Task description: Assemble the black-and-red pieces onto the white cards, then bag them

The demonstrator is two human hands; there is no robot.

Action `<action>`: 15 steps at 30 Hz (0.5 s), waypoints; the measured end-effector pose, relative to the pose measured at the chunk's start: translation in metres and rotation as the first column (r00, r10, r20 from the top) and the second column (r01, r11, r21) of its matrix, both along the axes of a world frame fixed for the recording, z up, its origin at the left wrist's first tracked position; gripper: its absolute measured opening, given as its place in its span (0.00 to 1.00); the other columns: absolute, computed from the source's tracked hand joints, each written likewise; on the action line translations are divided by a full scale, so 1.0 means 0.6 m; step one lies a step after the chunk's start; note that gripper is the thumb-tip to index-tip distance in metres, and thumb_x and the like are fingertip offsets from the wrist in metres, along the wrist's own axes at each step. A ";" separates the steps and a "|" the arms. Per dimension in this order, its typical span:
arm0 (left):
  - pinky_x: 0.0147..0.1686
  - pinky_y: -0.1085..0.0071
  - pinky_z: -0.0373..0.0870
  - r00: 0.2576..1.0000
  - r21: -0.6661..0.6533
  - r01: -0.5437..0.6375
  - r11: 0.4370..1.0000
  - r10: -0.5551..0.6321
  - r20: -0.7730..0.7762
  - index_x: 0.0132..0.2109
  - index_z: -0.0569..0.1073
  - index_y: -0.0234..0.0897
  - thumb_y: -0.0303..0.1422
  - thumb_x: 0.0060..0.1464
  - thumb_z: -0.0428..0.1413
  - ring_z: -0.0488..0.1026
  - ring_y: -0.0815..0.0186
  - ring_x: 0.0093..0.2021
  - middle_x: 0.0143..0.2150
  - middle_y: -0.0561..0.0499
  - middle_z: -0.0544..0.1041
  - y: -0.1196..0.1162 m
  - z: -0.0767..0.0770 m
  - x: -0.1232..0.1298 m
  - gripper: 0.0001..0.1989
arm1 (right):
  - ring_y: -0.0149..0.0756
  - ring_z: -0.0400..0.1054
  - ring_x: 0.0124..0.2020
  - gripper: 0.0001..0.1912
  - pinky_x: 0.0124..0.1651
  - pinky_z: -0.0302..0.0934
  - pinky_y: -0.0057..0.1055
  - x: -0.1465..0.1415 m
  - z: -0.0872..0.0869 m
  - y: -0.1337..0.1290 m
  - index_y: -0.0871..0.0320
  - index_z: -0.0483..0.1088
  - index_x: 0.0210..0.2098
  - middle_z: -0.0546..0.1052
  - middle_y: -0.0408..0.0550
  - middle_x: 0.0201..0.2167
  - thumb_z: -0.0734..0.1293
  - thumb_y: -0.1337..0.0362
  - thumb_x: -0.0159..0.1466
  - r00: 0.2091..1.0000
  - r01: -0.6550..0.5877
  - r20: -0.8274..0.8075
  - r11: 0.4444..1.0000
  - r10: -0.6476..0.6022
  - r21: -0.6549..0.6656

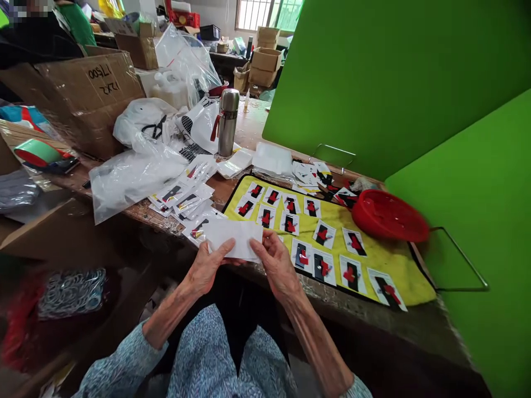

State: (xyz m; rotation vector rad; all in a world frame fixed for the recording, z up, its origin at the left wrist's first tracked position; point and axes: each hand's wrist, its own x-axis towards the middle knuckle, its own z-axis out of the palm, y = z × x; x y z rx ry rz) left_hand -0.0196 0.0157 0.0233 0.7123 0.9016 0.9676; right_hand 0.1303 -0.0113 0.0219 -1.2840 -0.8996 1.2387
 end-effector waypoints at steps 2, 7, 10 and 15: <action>0.26 0.70 0.75 1.000 -0.002 -0.019 1.000 0.019 -0.017 0.42 0.74 0.29 0.42 0.42 0.69 0.77 0.64 0.26 0.34 0.45 0.81 0.002 0.002 -0.002 0.25 | 0.38 0.68 0.38 0.22 0.45 0.64 0.35 -0.007 0.010 0.007 0.56 0.69 0.38 0.75 0.46 0.35 0.74 0.47 0.54 0.983 -0.062 -0.174 0.998 0.058 -0.015; 0.25 0.71 0.74 0.998 -0.045 -0.056 0.997 0.056 0.003 0.43 0.72 0.30 0.44 0.44 0.67 0.77 0.64 0.23 0.29 0.47 0.80 0.029 -0.001 -0.018 0.25 | 0.30 0.58 0.26 0.22 0.31 0.57 0.27 0.002 0.019 0.048 0.57 0.64 0.24 0.65 0.41 0.23 0.72 0.45 0.55 0.987 -0.119 -0.105 0.993 0.118 -0.006; 0.24 0.72 0.74 0.989 -0.044 -0.146 0.988 0.147 0.027 0.44 0.70 0.32 0.42 0.45 0.66 0.77 0.65 0.23 0.29 0.50 0.80 0.056 -0.001 -0.024 0.23 | 0.29 0.56 0.24 0.22 0.28 0.54 0.27 0.041 0.031 0.120 0.57 0.64 0.24 0.63 0.40 0.22 0.68 0.44 0.56 0.980 -0.065 0.188 0.998 0.060 0.021; 0.24 0.73 0.73 0.976 -0.032 -0.214 0.976 0.215 0.018 0.44 0.68 0.33 0.43 0.44 0.66 0.77 0.65 0.22 0.26 0.52 0.79 0.083 0.006 -0.016 0.26 | 0.34 0.57 0.26 0.18 0.31 0.56 0.31 0.126 0.084 0.268 0.56 0.61 0.25 0.63 0.42 0.22 0.64 0.48 0.58 0.839 0.230 0.490 0.970 -0.238 0.078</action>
